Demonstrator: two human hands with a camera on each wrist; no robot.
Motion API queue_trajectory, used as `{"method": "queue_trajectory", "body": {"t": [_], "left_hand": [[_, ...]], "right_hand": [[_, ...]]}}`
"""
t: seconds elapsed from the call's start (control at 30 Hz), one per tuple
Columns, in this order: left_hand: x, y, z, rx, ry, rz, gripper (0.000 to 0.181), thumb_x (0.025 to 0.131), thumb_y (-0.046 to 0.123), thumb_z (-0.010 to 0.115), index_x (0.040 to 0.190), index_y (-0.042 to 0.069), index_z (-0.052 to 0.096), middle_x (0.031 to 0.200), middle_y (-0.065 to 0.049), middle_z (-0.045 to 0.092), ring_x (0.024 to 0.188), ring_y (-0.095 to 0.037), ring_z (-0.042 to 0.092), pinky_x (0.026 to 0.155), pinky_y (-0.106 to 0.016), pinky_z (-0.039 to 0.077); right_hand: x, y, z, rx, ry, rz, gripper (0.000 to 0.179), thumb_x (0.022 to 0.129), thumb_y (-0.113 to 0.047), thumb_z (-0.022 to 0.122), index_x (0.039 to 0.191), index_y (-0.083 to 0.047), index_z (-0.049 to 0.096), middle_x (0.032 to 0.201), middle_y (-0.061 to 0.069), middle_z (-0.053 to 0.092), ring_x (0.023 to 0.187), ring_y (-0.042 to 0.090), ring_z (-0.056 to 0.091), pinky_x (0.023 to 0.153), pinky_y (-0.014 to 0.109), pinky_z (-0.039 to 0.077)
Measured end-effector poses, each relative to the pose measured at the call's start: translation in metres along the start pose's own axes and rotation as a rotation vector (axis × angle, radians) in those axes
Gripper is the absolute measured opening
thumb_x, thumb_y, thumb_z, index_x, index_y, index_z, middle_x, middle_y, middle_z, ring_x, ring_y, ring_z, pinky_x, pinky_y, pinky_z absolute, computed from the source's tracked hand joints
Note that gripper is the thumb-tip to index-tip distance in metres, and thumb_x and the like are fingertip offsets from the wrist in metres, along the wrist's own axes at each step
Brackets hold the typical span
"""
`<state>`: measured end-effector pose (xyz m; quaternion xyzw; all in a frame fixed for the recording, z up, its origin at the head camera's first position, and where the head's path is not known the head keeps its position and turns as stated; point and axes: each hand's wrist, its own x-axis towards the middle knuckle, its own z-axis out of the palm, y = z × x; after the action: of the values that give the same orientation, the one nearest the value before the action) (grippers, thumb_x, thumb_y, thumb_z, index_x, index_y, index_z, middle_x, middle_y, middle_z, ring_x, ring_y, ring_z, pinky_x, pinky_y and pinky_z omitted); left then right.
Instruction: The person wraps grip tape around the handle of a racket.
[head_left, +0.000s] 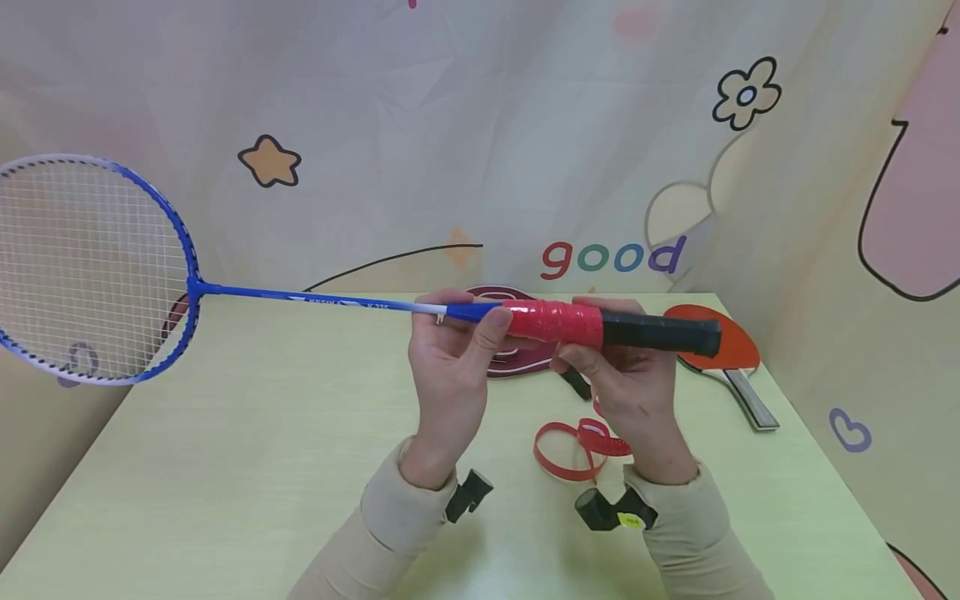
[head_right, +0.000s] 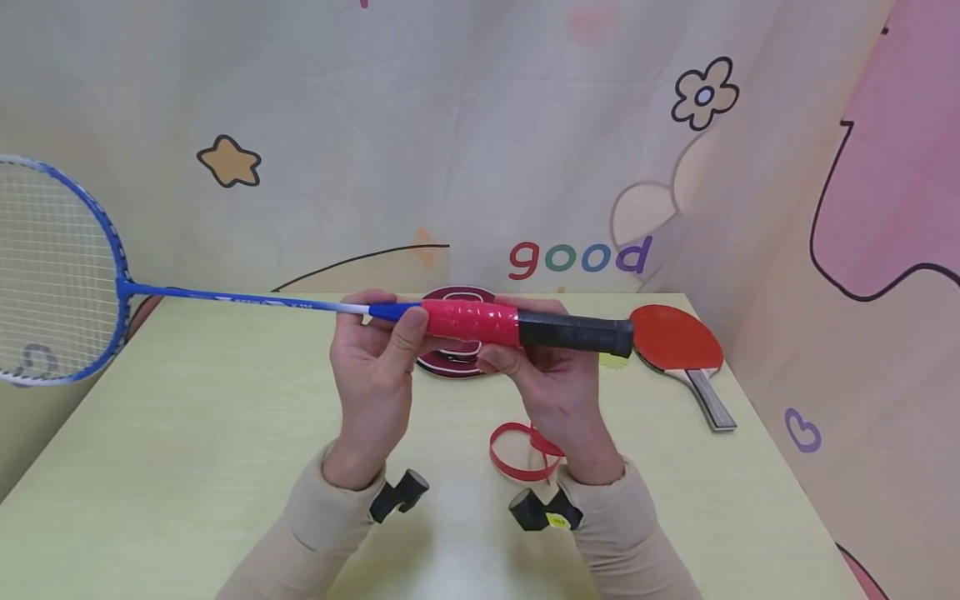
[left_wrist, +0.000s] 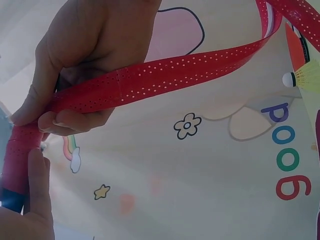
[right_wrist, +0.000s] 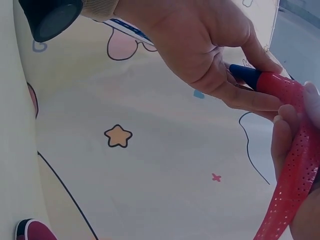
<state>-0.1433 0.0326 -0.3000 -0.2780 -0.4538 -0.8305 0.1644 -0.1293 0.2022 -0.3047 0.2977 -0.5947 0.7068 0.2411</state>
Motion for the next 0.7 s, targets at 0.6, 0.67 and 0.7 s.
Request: {"method": "queue_trajectory", "body": {"t": [0.6,0.67,0.7], "left_hand": [[0.0002,-0.0009,-0.002,-0.059,-0.098,0.084,0.049,0.093,0.024,0.066,0.124,0.013,0.03,0.119,-0.01,0.063,0.111,-0.035,0.061,0.094,-0.04,0.052],[0.0012,-0.001,-0.0029,-0.038,-0.084,0.089,0.048,0.092,0.025,0.066,0.123,0.012,0.031,0.118,-0.01,0.064,0.11,-0.036,0.062,0.095,-0.043,0.051],[0.0016,-0.0011,-0.0034,-0.029,-0.078,0.092,0.048,0.092,0.025,0.066,0.122,0.012,0.031,0.118,-0.009,0.064,0.11,-0.036,0.061,0.095,-0.043,0.051]], "right_hand": [[-0.0026,-0.0042,0.0034,-0.068,0.016,0.084,0.043,0.089,-0.014,0.071,0.127,-0.001,0.053,0.103,0.009,0.068,0.077,0.021,0.071,0.082,0.035,0.057],[-0.0022,-0.0044,0.0041,-0.072,0.012,0.084,0.043,0.09,-0.012,0.07,0.127,-0.001,0.053,0.102,0.009,0.068,0.077,0.022,0.071,0.082,0.036,0.057],[-0.0021,-0.0043,0.0045,-0.075,0.012,0.084,0.041,0.09,-0.01,0.07,0.126,-0.002,0.053,0.101,0.009,0.068,0.076,0.022,0.071,0.082,0.036,0.057]]}}
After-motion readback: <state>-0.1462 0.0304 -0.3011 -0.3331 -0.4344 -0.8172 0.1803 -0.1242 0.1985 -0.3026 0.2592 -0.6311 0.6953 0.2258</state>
